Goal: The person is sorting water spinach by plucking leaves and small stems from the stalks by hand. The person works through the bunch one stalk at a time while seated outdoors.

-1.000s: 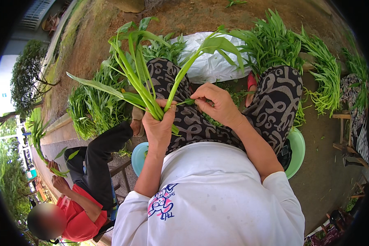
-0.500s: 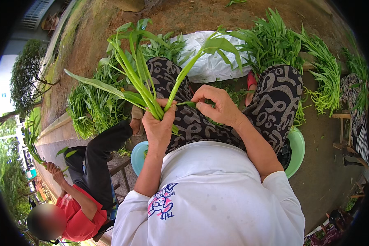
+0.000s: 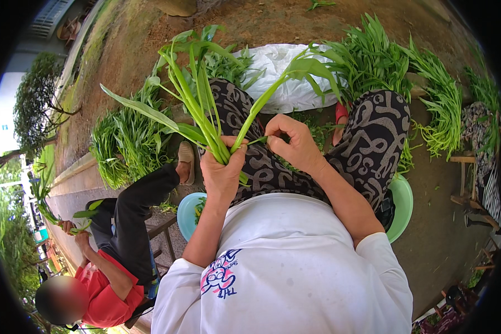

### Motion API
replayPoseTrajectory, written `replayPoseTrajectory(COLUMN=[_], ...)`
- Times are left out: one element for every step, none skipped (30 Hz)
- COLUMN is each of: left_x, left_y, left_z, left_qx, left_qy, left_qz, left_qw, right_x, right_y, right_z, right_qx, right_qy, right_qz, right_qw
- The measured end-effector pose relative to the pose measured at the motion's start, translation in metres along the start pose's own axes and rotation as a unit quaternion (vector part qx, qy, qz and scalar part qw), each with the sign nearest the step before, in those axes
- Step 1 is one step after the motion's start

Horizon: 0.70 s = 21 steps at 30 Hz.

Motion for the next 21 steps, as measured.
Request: replayPoseTrajectory(left_x=[0.000,0.000,0.001,0.002,0.003,0.003,0.004,0.004,0.003,0.001,-0.001,-0.003,-0.004,-0.005,-0.005,-0.006,-0.006,-0.007,-0.007,-0.008,-0.008], left_y=[0.000,0.001,0.001,0.001,0.001,0.001,0.001,0.001,0.001,0.001,0.002,0.002,0.003,0.004,0.004,0.004,0.004,0.004,0.004,0.004,0.004], left_z=[0.000,0.000,0.001,0.002,0.003,0.004,0.002,-0.001,-0.003,-0.004,-0.004,-0.005,-0.005,-0.006,-0.006,-0.008,-0.008,-0.009,-0.008,-0.009,-0.010], left_qx=[0.000,0.000,0.000,0.002,0.003,0.004,0.003,0.001,-0.001,-0.005,-0.008,-0.011,-0.009,-0.007,-0.006,-0.010,-0.013,-0.017,-0.018,-0.020,-0.021], left_qy=[0.003,0.005,0.007,0.002,-0.003,-0.007,-0.012,-0.015,-0.018,-0.013,-0.008,-0.003,-0.008,-0.013,-0.018,-0.021,-0.023,-0.025,-0.024,-0.024,-0.024], left_qz=[0.002,0.003,0.004,0.008,0.013,0.018,0.019,0.022,0.024,0.028,0.030,0.031,0.031,0.032,0.033,0.034,0.035,0.036,0.037,0.038,0.040], left_qw=[1.000,1.000,1.000,1.000,1.000,1.000,1.000,1.000,1.000,1.000,0.999,0.999,0.999,0.999,0.999,0.999,0.999,0.999,0.999,0.999,0.999], right_x=[0.000,0.000,0.001,0.002,0.002,0.002,0.002,0.000,-0.002,-0.005,-0.012,-0.019,-0.026,-0.029,-0.028,-0.026,-0.025,-0.022,-0.019,-0.014,-0.012], right_y=[0.000,-0.002,-0.004,-0.006,-0.006,-0.006,-0.006,-0.006,-0.007,-0.008,-0.005,-0.002,0.000,0.001,0.002,0.002,0.003,0.002,0.002,0.001,0.000], right_z=[0.004,0.012,0.023,0.032,0.033,0.035,0.035,0.039,0.040,0.043,0.040,0.038,0.035,0.036,0.032,0.029,0.026,0.028,0.031,0.031,0.031], right_qx=[0.017,0.045,0.073,0.101,0.103,0.104,0.106,0.128,0.151,0.174,0.153,0.132,0.110,0.123,0.115,0.106,0.096,0.100,0.104,0.109,0.115], right_qy=[0.016,0.058,0.099,0.140,0.158,0.176,0.193,0.210,0.225,0.241,0.241,0.242,0.242,0.238,0.224,0.211,0.198,0.204,0.210,0.216,0.211], right_qz=[0.002,0.006,0.011,0.016,0.021,0.026,0.032,0.044,0.057,0.069,0.081,0.092,0.103,0.099,0.093,0.087,0.081,0.068,0.055,0.041,0.037], right_qw=[1.000,0.997,0.992,0.985,0.982,0.979,0.975,0.968,0.961,0.952,0.955,0.957,0.959,0.958,0.963,0.968,0.972,0.971,0.970,0.969,0.970])
Point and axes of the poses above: each hand's wrist, its own y-axis towards the middle knuckle, its own x-axis out of the palm, z = x × y, the point moved 10 cm from there along y, towards the middle knuckle, and after that the axes turned 9 degrees about y, right-handed, at the moved point
